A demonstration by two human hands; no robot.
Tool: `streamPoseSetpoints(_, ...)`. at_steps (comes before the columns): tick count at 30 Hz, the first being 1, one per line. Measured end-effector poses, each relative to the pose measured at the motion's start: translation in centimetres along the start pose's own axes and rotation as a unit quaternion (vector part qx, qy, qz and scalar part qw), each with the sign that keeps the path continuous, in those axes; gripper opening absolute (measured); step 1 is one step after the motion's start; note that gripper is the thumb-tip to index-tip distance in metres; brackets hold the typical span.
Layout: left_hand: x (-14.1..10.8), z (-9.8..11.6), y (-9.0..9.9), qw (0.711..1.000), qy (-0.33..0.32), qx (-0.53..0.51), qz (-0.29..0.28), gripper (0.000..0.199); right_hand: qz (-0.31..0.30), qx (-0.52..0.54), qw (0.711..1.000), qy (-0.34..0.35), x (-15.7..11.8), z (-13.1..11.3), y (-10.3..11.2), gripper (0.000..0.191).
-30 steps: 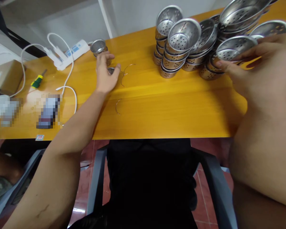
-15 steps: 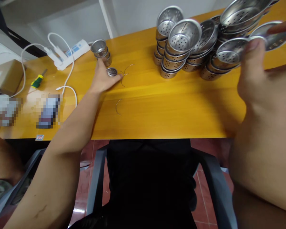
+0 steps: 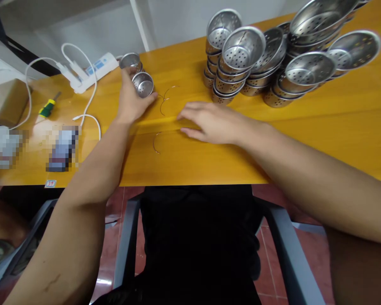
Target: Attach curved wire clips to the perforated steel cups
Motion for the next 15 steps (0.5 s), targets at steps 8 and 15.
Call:
streamPoseSetpoints(8, -0.5, 0.2, -1.0, 1.0, -0.02, 0.009, -0.013, 0.084, -0.159, -0.031, 0.986, 0.041, 5.8, -4.4, -6.8, 0.04)
streamPoseSetpoints(15, 0.6, -2.7, -1.9, 0.996, 0.023, -0.08, -0.013, 0.087, -0.198, 0.006, 0.98, -0.03, 9.6, -7.1, -8.7, 0.055)
Point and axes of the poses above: each hand's wrist, its own x-axis towards the middle knuckle, its own y-axis out of the back of the hand, z = x × y, the point moved 9 cm from there along x, towards the middle knuckle, and after that the axes turned 12 degrees about z, right-handed, at the moved point
